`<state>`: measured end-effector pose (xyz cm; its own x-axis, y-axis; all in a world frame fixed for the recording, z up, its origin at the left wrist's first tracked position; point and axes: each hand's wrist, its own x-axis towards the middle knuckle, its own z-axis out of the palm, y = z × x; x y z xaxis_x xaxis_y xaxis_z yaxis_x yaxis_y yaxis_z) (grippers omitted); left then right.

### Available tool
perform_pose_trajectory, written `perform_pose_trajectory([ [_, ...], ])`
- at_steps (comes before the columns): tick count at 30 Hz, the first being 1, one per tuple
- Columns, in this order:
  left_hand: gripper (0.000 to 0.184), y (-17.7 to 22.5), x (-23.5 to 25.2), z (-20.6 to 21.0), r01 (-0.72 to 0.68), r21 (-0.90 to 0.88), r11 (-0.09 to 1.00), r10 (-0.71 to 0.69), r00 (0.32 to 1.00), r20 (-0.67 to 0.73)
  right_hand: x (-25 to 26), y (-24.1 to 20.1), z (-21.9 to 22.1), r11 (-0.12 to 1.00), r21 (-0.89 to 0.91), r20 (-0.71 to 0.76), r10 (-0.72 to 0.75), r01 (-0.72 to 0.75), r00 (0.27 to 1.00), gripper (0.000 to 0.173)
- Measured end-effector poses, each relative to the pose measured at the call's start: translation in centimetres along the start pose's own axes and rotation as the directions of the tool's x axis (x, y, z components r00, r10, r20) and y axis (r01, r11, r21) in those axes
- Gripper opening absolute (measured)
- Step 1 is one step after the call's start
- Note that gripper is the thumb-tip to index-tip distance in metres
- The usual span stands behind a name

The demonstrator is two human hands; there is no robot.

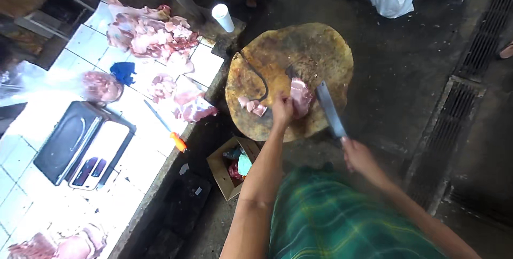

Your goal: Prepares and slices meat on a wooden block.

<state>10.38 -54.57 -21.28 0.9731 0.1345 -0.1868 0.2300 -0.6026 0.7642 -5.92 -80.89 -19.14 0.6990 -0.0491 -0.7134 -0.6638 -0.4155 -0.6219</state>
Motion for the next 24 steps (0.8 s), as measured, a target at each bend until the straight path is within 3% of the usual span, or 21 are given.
perform_pose_trajectory([
  [2, 0.058, -0.1, 0.4, 0.4, 0.108, -0.076, 0.991, -0.104, 0.993, 0.047, 0.5, -0.8, -0.2, 1.0, -0.008, 0.011, 0.002, -0.002, 1.0, 0.063],
  [4, 0.046, 0.1, 0.3, 0.7, 0.125, -0.038, 0.991, -0.119, 0.983, 0.138, 0.7, -1.7, 0.0, 0.999, -0.035, 0.015, -0.005, 0.005, 1.0, 0.064],
  [7, 0.042, 0.4, -0.5, 1.0, 0.119, -0.028, 0.993, -0.113, 0.98, 0.166, 1.4, -2.8, 0.4, 0.995, -0.096, 0.005, -0.012, 0.012, 1.0, 0.064],
  [13, 0.042, 0.5, -2.7, 2.0, 0.207, -0.028, 0.978, -0.203, 0.975, 0.087, 3.9, -4.4, 1.2, 0.965, -0.234, 0.011, -0.115, 0.114, 0.993, 0.066],
  [16, 0.045, 0.1, -2.9, 1.4, 0.243, -0.058, 0.968, -0.238, 0.968, 0.077, 2.5, -5.3, 1.8, 0.917, -0.282, -0.067, -0.312, 0.282, 0.948, 0.061],
  [19, 0.041, -0.2, -4.2, 0.4, 0.26, -0.086, 0.962, -0.264, 0.963, -0.044, 1.7, -6.1, 2.6, 0.849, -0.304, -0.131, -0.487, 0.432, 0.864, 0.055],
  [22, 0.036, 0.0, -5.1, 0.5, 0.25, -0.148, 0.957, -0.269, 0.954, -0.13, 2.9, -5.6, 3.8, 0.847, -0.334, -0.079, -0.463, 0.414, 0.883, 0.057],
  [24, 0.036, 0.3, -4.9, 1.3, 0.218, -0.116, 0.969, -0.229, 0.968, -0.098, 3.9, -4.9, 4.5, 0.861, -0.376, -0.028, -0.38, 0.342, 0.925, 0.061],
])
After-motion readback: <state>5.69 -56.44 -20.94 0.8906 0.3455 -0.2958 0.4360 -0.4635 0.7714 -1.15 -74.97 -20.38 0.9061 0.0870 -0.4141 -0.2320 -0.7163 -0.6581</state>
